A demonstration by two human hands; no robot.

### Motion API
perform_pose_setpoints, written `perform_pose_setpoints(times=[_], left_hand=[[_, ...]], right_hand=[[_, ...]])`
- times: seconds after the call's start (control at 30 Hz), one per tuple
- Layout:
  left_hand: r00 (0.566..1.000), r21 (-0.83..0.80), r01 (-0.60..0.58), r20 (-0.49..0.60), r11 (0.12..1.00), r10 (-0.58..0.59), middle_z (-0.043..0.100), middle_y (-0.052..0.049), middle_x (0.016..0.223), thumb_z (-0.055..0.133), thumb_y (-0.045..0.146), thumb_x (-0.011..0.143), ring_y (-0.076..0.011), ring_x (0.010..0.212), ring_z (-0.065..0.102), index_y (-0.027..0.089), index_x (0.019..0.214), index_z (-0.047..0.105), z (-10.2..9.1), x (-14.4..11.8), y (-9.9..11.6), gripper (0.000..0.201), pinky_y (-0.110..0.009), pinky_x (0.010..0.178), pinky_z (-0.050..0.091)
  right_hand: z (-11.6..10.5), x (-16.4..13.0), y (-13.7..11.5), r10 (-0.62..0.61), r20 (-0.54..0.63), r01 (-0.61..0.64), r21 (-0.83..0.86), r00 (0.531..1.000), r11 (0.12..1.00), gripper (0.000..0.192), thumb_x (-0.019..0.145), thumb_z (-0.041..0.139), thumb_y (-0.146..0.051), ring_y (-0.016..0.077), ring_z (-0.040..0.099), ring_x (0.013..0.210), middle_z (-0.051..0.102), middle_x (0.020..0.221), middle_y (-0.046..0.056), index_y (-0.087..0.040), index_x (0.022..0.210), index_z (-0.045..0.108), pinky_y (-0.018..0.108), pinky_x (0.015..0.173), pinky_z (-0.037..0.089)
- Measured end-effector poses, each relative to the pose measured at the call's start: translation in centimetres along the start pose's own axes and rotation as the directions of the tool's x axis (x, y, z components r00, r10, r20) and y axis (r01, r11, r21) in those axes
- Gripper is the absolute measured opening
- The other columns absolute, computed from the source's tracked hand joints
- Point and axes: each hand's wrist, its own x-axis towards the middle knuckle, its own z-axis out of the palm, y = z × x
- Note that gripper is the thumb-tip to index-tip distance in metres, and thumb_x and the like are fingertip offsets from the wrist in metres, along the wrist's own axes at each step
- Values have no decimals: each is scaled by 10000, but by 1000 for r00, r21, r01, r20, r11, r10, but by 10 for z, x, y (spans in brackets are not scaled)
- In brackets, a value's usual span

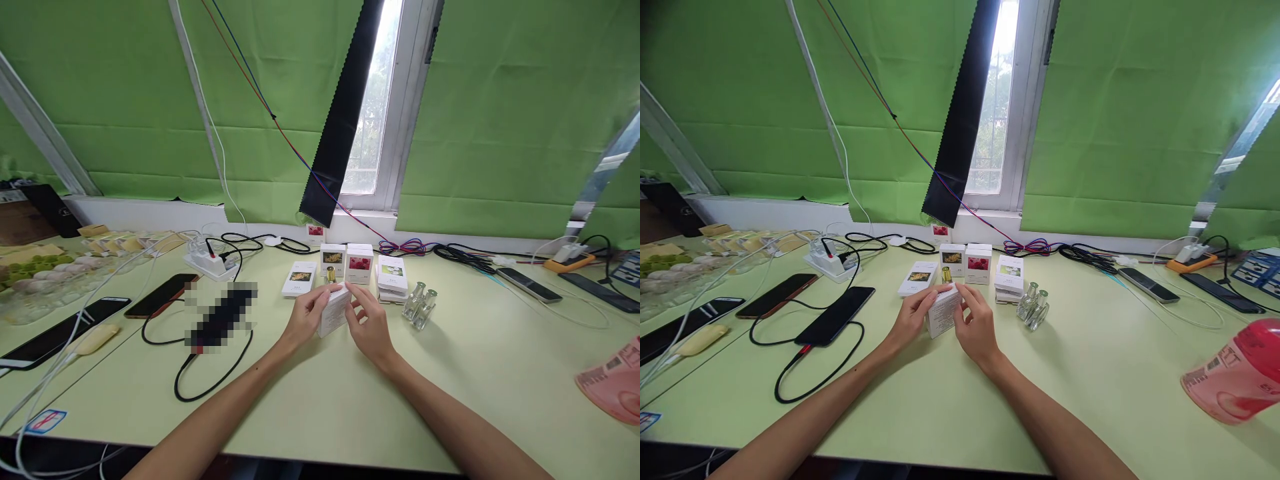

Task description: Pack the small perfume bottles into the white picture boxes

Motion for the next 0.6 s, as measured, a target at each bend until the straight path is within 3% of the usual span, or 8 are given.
perform_pose_setpoints(times=[0.37,0.6], left_hand=[[1000,18,-3,8,1000,2,727,-104,1290,528,488,973,-281,1166,670,195,1201,760,0,0,2,438,-342,926,536],[1000,56,-9,-8,998,10,736,-88,1274,527,449,970,-282,1184,663,206,1194,761,0,-1,2,406,-352,954,522]], right_hand=[[0,0,-1,-8,8,8,0,1000,1000,440,932,497,-187,136,638,757,655,1246,112,-234,1347,637,228,497,534],[0,1,1,-18,4,18,-3,1000,1000,445,920,509,-179,149,652,790,660,1248,104,-251,1336,650,230,496,538]])
